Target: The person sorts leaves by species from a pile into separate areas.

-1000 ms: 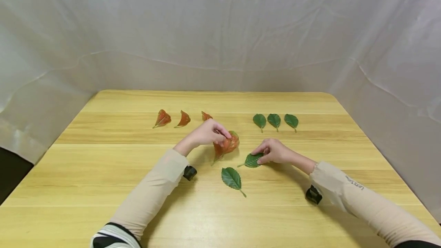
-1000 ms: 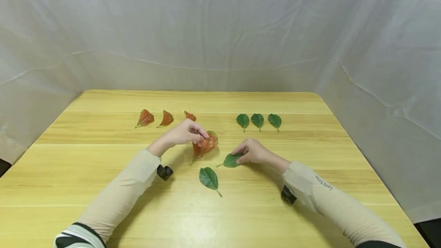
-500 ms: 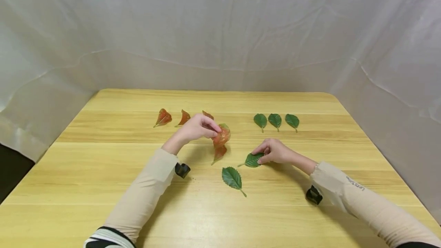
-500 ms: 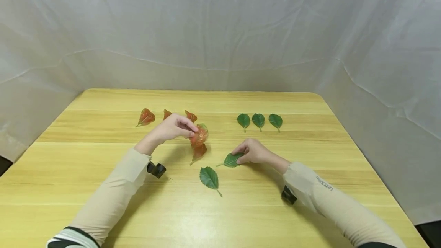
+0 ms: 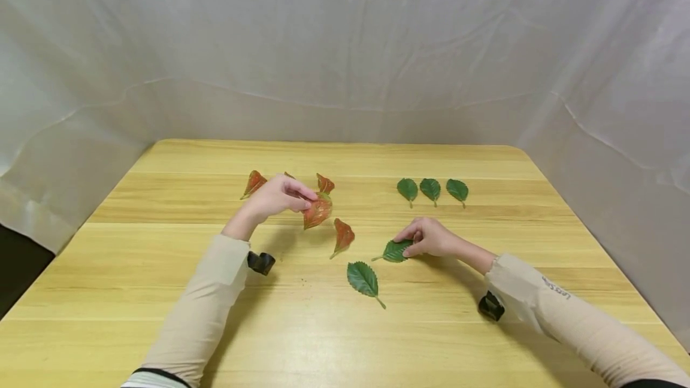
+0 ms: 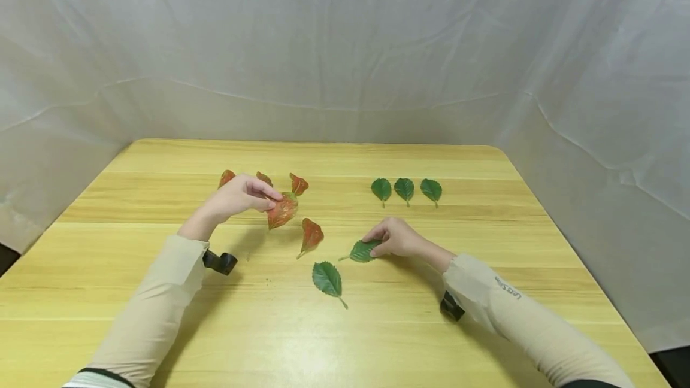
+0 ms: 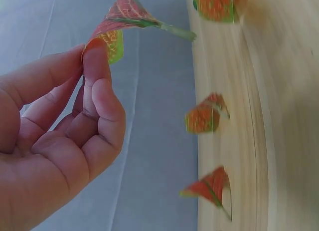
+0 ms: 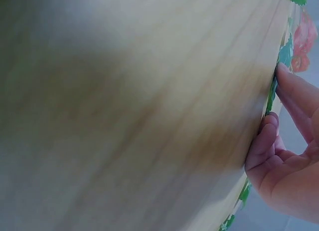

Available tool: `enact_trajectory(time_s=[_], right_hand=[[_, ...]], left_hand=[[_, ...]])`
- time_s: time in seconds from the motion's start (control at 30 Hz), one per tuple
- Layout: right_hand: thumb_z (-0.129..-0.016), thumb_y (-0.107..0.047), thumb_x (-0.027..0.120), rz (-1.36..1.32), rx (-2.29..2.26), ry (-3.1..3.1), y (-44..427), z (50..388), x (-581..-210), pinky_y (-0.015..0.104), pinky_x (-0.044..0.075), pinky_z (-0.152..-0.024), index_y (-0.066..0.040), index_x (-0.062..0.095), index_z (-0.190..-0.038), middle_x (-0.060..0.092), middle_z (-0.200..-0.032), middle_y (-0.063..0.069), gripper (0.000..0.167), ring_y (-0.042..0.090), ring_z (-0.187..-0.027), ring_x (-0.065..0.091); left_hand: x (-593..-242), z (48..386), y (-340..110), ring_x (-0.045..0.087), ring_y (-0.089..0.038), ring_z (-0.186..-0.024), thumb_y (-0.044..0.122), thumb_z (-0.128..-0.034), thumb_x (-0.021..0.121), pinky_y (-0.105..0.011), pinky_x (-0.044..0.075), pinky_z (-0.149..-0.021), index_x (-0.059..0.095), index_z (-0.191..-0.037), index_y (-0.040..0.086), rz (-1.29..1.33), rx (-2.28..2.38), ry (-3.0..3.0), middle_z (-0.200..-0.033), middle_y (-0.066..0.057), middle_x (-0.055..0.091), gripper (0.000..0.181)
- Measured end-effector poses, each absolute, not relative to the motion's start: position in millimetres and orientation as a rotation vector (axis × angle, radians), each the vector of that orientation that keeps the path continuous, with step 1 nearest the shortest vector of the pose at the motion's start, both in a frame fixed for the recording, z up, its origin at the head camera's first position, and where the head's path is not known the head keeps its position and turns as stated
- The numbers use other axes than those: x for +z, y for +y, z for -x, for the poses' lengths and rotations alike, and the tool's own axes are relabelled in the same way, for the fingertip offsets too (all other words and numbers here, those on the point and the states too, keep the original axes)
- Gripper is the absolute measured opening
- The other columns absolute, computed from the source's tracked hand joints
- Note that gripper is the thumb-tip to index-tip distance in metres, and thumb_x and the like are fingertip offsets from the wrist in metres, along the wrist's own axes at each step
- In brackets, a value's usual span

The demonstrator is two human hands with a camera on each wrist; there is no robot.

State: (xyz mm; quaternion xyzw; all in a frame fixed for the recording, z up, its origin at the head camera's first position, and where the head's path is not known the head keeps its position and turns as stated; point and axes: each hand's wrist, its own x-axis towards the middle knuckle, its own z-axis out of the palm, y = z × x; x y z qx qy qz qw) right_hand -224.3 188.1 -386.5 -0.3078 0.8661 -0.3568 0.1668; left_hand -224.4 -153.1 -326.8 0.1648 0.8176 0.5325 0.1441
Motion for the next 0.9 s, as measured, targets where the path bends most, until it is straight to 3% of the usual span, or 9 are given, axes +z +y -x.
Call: enact_trajectory(time_s=[0.57,0.9], right_hand=[[-0.072,-0.007,0.074,0.861,-0.985,2.488,185.0,223.0,-383.9,0.028,0.043,-0.066,0.002,0.067,-0.098,0.06,-0.094,0.011,0.028,0.017,-0.076,0.049],[-0.072,-0.007,0.074,0.879,-0.974,2.487,185.5,224.2,-383.6,0.028,0.044,-0.067,0.002,0.067,-0.098,0.06,-0.093,0.01,0.028,0.018,-0.077,0.05]], left_hand=[[-335.0,220.4,-210.7,0.057,-0.013,-0.077,-0.001,-0.0823,0.059,-0.041,0.046,-0.074,0.06,-0.104,-0.012,-0.375,1.534,2.446,-0.096,-0.014,0.063,0.024],[-334.5,213.6,-242.9,0.055,-0.012,-0.072,0.002,-0.0834,0.059,-0.031,0.045,-0.066,0.057,-0.107,-0.014,-0.264,1.534,2.451,-0.091,-0.006,0.065,0.029]])
